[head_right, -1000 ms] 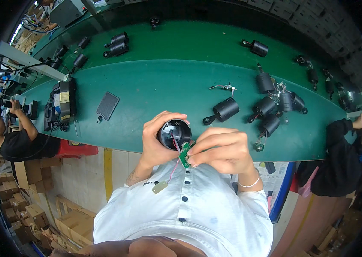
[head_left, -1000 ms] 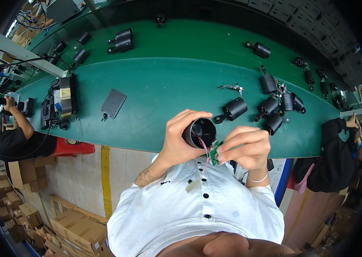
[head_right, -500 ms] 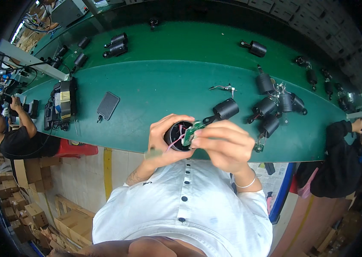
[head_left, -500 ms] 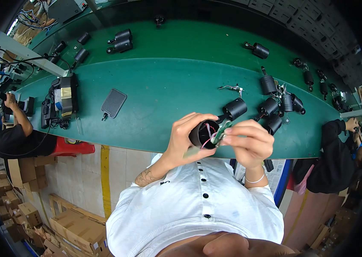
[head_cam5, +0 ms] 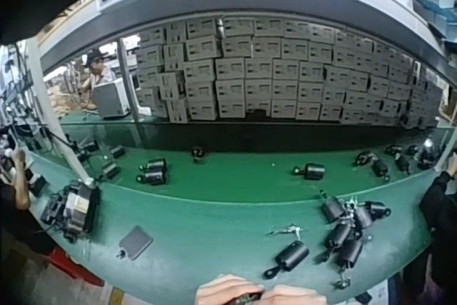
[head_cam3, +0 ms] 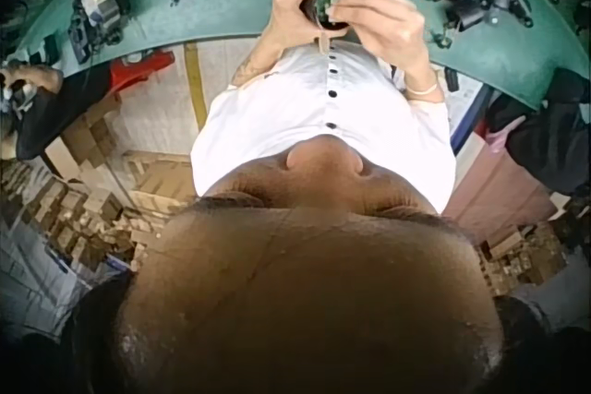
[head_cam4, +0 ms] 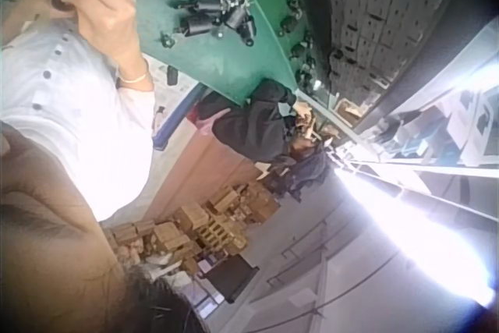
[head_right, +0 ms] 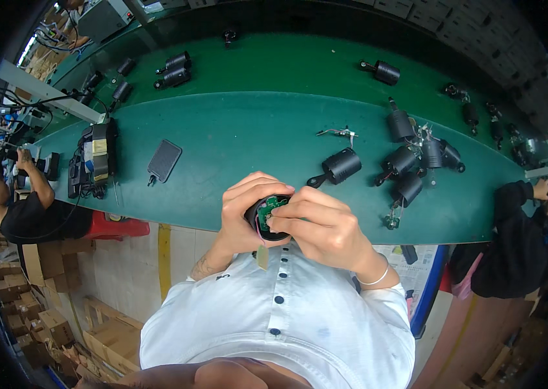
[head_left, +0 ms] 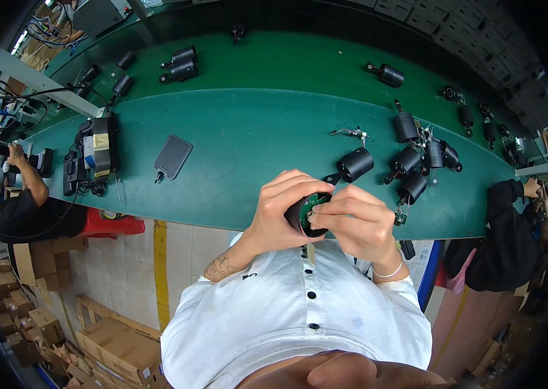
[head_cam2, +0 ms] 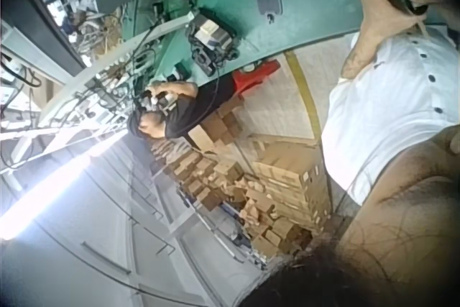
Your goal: Assembling electronic components by inserting circuit boards into plastic housings and connecting wires.
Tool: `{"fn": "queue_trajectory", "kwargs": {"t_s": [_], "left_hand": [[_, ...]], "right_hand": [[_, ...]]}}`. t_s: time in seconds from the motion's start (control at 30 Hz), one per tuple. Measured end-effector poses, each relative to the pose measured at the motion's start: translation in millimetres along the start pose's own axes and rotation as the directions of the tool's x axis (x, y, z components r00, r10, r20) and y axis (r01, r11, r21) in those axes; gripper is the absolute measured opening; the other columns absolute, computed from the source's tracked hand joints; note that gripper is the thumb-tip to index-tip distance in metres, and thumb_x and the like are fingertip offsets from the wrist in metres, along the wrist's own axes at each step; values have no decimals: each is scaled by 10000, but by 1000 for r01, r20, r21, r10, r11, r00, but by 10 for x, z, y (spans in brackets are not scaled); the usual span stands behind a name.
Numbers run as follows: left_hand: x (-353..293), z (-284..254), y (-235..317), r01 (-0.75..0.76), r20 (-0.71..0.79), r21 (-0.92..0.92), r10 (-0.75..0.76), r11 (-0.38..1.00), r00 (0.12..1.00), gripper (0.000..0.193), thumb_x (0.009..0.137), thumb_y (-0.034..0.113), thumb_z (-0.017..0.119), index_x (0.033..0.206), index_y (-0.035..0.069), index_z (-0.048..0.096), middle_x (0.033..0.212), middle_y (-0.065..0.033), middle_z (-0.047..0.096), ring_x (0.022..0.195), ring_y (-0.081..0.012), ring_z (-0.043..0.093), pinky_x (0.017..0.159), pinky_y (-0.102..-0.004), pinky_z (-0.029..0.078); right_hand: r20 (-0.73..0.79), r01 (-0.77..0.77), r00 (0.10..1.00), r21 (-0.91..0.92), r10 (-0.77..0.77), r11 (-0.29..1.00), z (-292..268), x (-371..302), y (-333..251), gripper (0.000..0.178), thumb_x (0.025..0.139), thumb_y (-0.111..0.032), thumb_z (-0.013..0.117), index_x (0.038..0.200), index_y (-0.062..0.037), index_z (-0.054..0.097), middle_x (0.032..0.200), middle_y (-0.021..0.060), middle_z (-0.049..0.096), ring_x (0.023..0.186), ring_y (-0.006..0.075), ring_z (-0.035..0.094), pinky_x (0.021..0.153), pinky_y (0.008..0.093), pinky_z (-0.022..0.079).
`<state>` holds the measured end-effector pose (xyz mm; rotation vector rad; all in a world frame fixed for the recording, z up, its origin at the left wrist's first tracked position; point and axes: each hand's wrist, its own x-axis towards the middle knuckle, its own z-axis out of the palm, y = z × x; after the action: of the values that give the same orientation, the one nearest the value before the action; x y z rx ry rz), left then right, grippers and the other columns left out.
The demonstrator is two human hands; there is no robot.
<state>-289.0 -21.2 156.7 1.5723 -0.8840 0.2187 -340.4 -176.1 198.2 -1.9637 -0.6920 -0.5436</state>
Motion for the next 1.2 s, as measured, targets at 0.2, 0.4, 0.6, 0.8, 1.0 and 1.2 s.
{"fn": "queue_trajectory", "kwargs": {"t_s": [0.2, 0.4, 0.6, 0.8, 1.0, 1.2], "left_hand": [[-4, -34, -16, 21, 22, -72, -20, 997, 1000, 518, 481, 65, 781, 988, 46, 681, 866, -40, 685, 744, -178, 584, 738, -300, 448], [46, -113, 5, -21, 73, -20, 23, 1000, 997, 506, 485, 65, 775, 981, 45, 679, 870, -42, 686, 740, -177, 587, 739, -302, 451], [52, -144, 27, 18, 95, 6, -18, 1000, 995, 500, 487, 55, 767, 979, 43, 676, 874, -47, 688, 727, -180, 581, 733, -302, 450], [41, -144, 51, 88, 87, -13, -87, 996, 992, 518, 471, 36, 761, 982, 42, 672, 868, -49, 684, 714, -186, 567, 727, -300, 449], [13, -181, 9, 72, 144, -2, -71, 997, 987, 556, 437, 13, 757, 985, 42, 667, 856, -50, 678, 703, -187, 556, 730, -300, 452], [50, -205, 43, 85, 159, -11, -82, 996, 984, 552, 441, 1, 758, 983, 41, 666, 840, -49, 672, 692, -185, 555, 715, -293, 454]], "right_hand": [[-2, -43, 999, -6, 43, 999, 19, 18, -58, 160, 631, 67, 667, 745, -20, 739, 816, 68, 701, 650, 165, 537, 607, 255, 472], [-40, -50, 998, 42, 51, 998, 17, 13, -76, 166, 628, 73, 671, 747, -21, 738, 824, 67, 702, 647, 166, 532, 614, 259, 473], [-37, -88, 995, 74, 91, 993, 25, 28, -36, 170, 640, 90, 667, 766, -8, 726, 844, 68, 691, 668, 178, 534, 624, 264, 469], [-86, -31, 996, -22, 29, 999, 140, 8, -53, 168, 657, 105, 664, 775, -1, 718, 856, 67, 683, 682, 186, 534, 629, 264, 462], [-31, -204, 977, 133, 210, 970, 101, -14, -21, 159, 638, 81, 711, 754, -23, 742, 794, 60, 706, 678, 167, 544, 639, 251, 465], [-91, -171, 977, 211, 194, 962, -25, 33, -46, 166, 642, 77, 723, 764, -34, 746, 804, 62, 713, 681, 163, 546, 639, 255, 459]]}}
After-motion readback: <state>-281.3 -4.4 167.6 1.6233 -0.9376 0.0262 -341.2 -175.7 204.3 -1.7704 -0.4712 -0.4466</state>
